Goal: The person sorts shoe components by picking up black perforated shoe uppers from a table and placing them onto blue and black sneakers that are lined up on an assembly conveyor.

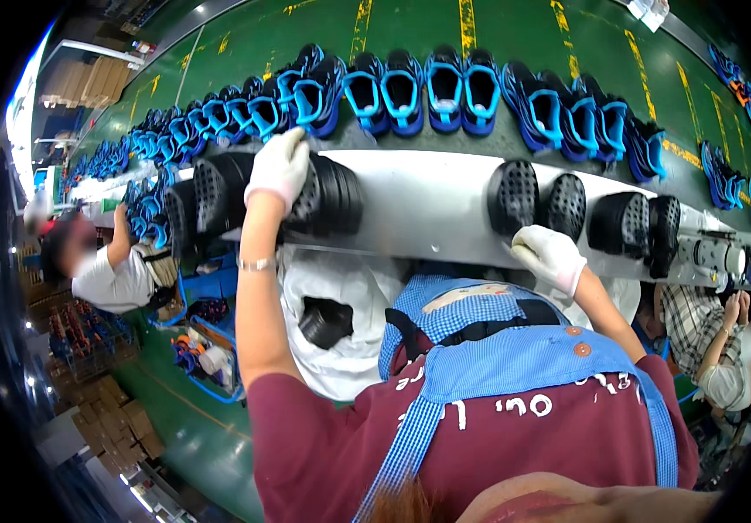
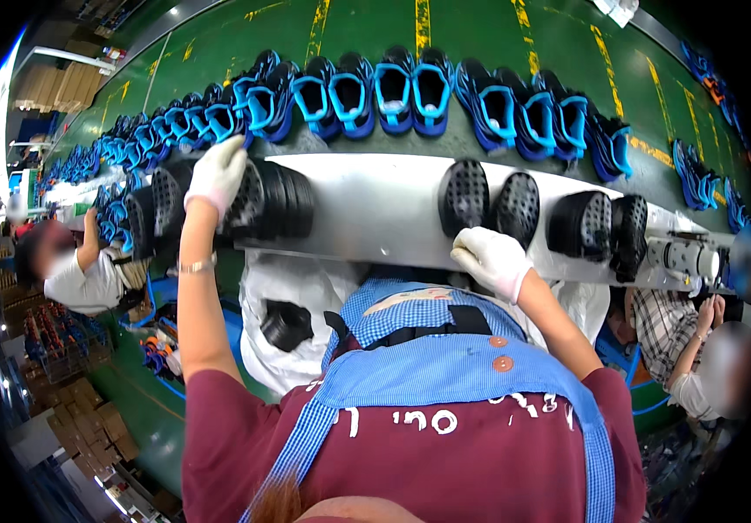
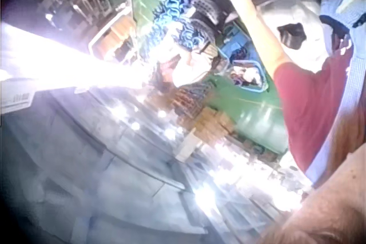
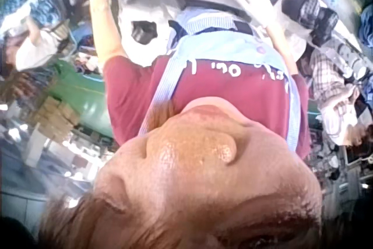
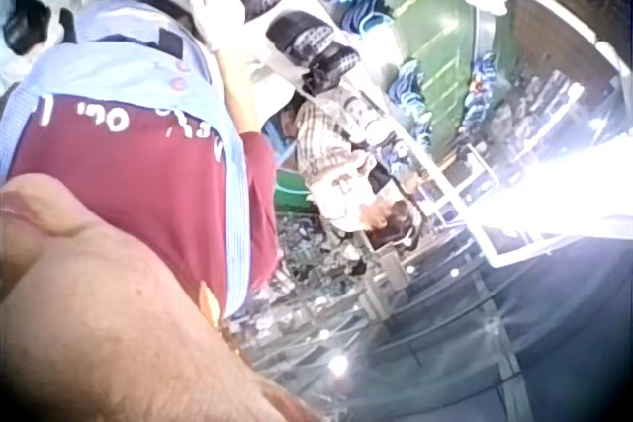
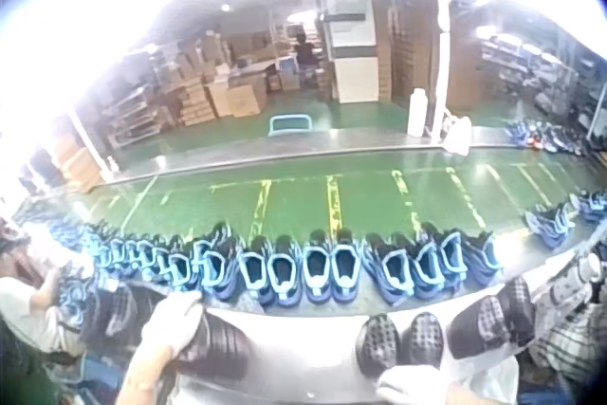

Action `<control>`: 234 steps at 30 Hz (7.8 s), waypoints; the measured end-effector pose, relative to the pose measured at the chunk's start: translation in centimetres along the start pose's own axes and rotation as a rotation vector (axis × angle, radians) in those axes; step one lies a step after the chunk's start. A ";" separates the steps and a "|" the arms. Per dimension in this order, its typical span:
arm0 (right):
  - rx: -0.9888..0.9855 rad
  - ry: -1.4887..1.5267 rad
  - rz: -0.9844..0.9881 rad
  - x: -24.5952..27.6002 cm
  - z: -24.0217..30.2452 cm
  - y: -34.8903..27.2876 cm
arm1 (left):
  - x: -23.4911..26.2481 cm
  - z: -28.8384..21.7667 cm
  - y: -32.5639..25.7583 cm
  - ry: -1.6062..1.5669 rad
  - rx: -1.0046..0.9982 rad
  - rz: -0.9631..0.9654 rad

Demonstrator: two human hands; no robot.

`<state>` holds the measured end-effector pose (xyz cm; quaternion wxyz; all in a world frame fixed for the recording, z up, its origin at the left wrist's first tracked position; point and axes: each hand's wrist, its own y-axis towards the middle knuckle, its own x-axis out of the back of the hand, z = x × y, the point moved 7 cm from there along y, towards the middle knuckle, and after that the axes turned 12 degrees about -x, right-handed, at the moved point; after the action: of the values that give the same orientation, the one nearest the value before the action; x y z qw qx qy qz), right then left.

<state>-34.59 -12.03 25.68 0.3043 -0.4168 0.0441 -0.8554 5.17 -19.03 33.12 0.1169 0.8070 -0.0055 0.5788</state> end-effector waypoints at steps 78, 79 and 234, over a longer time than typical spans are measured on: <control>-0.112 -0.441 -0.232 4.9 -9.6 33.5 | -10.3 36.9 13.2 0.406 0.445 0.683; -0.111 -0.448 -0.238 4.9 -9.7 33.4 | -11.6 38.3 12.8 0.284 0.468 0.614; -0.578 0.030 -0.065 -0.7 -3.6 41.4 | -37.7 -3.3 16.3 -0.450 -0.262 0.853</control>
<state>-16.94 -45.84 9.23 0.1446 -0.4746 0.2769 -0.8229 -12.66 -39.00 1.79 -0.0338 0.8164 -0.4326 0.3810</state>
